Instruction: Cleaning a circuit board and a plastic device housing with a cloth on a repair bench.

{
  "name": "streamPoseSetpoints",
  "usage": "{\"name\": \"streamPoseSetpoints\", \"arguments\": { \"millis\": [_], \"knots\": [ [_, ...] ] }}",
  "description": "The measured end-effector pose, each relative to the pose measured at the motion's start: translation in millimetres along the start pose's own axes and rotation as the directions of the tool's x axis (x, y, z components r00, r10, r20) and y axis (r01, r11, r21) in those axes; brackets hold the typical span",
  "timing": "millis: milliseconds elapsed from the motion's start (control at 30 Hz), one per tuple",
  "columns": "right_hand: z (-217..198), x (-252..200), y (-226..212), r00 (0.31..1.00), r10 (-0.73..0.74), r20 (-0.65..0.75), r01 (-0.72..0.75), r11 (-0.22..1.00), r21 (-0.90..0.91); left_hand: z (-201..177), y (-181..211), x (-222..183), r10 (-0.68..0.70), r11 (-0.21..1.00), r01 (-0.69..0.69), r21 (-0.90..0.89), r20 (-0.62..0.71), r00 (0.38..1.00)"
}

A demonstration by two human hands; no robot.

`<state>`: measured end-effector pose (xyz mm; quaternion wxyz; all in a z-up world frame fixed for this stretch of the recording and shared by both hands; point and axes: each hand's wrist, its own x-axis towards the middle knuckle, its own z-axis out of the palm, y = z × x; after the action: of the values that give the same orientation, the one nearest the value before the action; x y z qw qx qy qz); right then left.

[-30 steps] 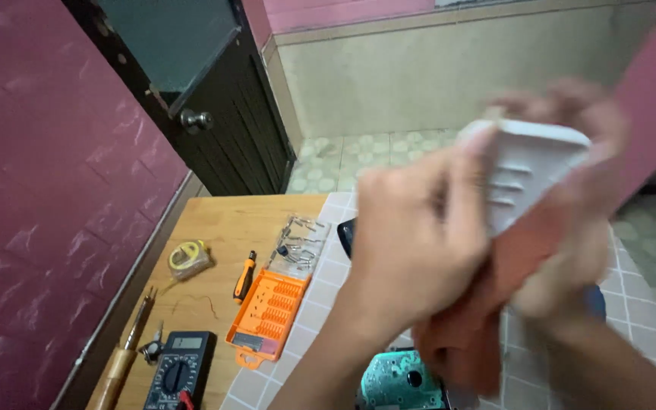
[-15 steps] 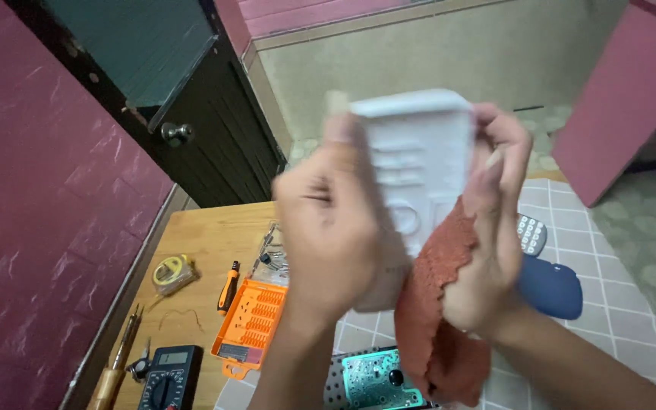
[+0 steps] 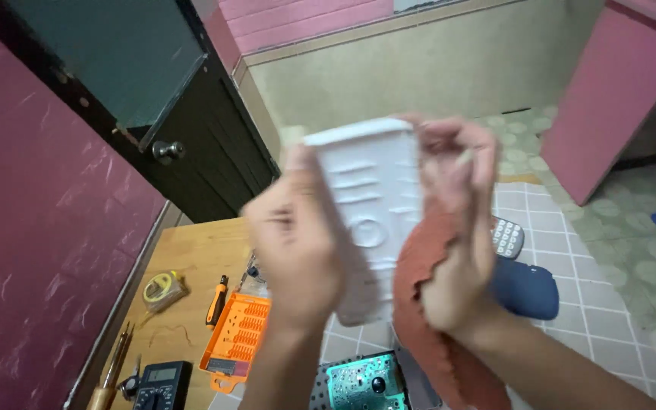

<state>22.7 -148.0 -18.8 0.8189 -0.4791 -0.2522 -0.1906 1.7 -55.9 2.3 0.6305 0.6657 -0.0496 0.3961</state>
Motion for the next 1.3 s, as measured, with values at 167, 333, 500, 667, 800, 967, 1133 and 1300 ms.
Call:
{"name": "streamPoseSetpoints", "arguments": {
  "millis": [167,333,500,667,800,967,1133,1300],
  "knots": [
    [6.2,-12.9,-4.5,0.998,-0.055,0.009,0.054,0.991,0.124,8.0,6.0,5.7,-0.176,0.972,0.106,-0.208,-0.351,0.92],
    [-18.1,8.2,-3.1,0.983,-0.184,-0.023,0.18,0.917,0.355,25.7,-14.5,-12.9,-0.236,0.895,0.078,-0.439,-0.319,0.918],
    [-108.7,48.3,12.9,0.974,-0.143,0.173,0.035,0.858,0.512,5.8,-14.0,-16.6,0.029,0.995,-0.029,-0.099,0.0,1.0],
    [-96.2,53.9,-12.8,0.96,-0.051,0.274,-0.037,0.951,0.306,-19.3,44.1,4.3,0.081,0.994,-0.101,0.027,0.414,0.907],
    [-63.3,48.7,-33.4,0.97,0.084,0.229,-0.149,0.947,0.283,-37.0,51.5,2.0,-0.219,0.975,0.17,0.143,0.483,0.848],
    [-77.1,45.4,-19.7,0.929,0.071,0.364,-0.223,0.891,0.396,-33.3,47.5,-1.0,-0.148,0.978,0.083,0.189,0.363,0.92],
    [-45.2,30.6,-10.6,0.997,0.026,0.069,-0.024,0.999,-0.03,-30.2,39.8,-3.9,-0.081,0.997,0.078,0.025,0.113,0.99],
    [-27.6,27.2,-14.8,0.966,0.138,0.218,-0.184,0.961,0.207,-55.5,48.7,2.9,-0.158,0.94,0.074,0.333,0.233,0.96]
  ]
}}
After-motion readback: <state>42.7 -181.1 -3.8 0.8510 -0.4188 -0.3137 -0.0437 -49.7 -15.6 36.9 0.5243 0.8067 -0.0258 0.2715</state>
